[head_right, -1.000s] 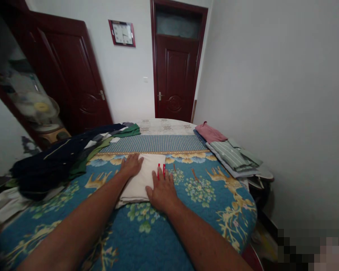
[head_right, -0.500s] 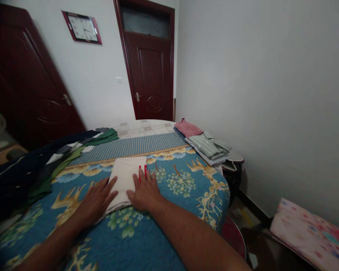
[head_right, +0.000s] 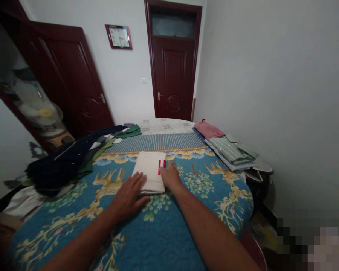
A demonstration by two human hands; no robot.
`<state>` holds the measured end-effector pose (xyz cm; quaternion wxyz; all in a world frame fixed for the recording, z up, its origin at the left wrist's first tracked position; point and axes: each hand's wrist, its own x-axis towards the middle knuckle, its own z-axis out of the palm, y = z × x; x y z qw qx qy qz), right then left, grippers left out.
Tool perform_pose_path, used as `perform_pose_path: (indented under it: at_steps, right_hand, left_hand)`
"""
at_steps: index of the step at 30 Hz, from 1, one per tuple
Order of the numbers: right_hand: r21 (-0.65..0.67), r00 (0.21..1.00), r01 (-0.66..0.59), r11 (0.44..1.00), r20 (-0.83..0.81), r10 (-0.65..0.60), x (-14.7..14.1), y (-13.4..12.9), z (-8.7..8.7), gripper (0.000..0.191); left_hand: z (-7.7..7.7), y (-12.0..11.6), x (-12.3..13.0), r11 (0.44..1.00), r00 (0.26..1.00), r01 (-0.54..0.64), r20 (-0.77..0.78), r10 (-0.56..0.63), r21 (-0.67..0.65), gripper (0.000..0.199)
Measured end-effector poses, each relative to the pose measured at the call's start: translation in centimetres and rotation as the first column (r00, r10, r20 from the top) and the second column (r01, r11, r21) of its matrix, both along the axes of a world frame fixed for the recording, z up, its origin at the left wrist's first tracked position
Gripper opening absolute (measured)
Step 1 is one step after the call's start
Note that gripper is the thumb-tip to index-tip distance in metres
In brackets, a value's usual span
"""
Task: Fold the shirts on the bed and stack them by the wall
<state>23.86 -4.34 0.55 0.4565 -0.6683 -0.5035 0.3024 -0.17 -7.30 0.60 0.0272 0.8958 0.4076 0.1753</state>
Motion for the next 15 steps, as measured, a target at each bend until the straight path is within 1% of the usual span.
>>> perform_pose_path:
  at_steps: [2, 3, 5, 7, 9, 11, 13, 14, 15]
  right_hand:
    - [0.009, 0.979, -0.086, 0.996, -0.184, 0.087, -0.1, 0.0, -0.4, 0.042]
    - [0.011, 0.947, -0.136, 0.991, -0.292, 0.133, -0.2, -0.1, -0.6, 0.038]
    - [0.013, 0.838, -0.205, 0.979, -0.515, 0.182, -0.7, -0.2, -0.9, 0.04]
    - [0.018, 0.718, -0.222, 0.975, -0.674, 0.176, -1.1, -0.3, -0.9, 0.048]
    - [0.052, 0.635, -0.243, 0.969, -0.746, 0.199, -1.3, -0.5, -0.5, 0.055]
    - [0.098, 0.596, -0.297, 0.95, -0.759, 0.264, -1.3, -0.8, 0.0, 0.061]
    - [0.143, 0.568, -0.373, 0.917, -0.746, 0.347, -1.1, -1.1, 0.5, 0.068]
    - [0.163, 0.561, -0.404, 0.9, -0.734, 0.384, -0.9, -1.1, 0.7, 0.07]
    - [0.178, 0.568, -0.419, 0.89, -0.714, 0.41, -0.7, -1.0, 0.8, 0.072]
  left_hand:
    - [0.1, -0.2, 1.2, 0.999, 0.999, -0.017, -0.034, 0.016, -0.038, 0.09]
    - [0.2, -0.3, 1.8, 0.998, 0.999, -0.032, -0.04, 0.03, -0.049, 0.095]
    - [0.1, -0.3, 2.8, 0.995, 0.996, -0.085, -0.037, 0.083, -0.059, 0.099]
    - [0.0, -0.3, 3.7, 0.987, 0.988, -0.151, -0.03, 0.149, -0.062, 0.096]
    - [-0.1, -0.2, 4.3, 0.978, 0.98, -0.198, -0.02, 0.197, -0.062, 0.09]
    - [0.3, 0.0, 4.5, 0.973, 0.975, -0.216, 0.037, 0.22, -0.077, 0.084]
    - [1.2, 0.5, 4.2, 0.971, 0.96, -0.185, 0.182, 0.211, -0.151, 0.075]
    - [1.9, 0.8, 3.8, 0.965, 0.933, -0.143, 0.296, 0.206, -0.22, 0.068]
    - [2.7, 1.2, 3.2, 0.944, 0.871, -0.08, 0.439, 0.222, -0.32, 0.061]
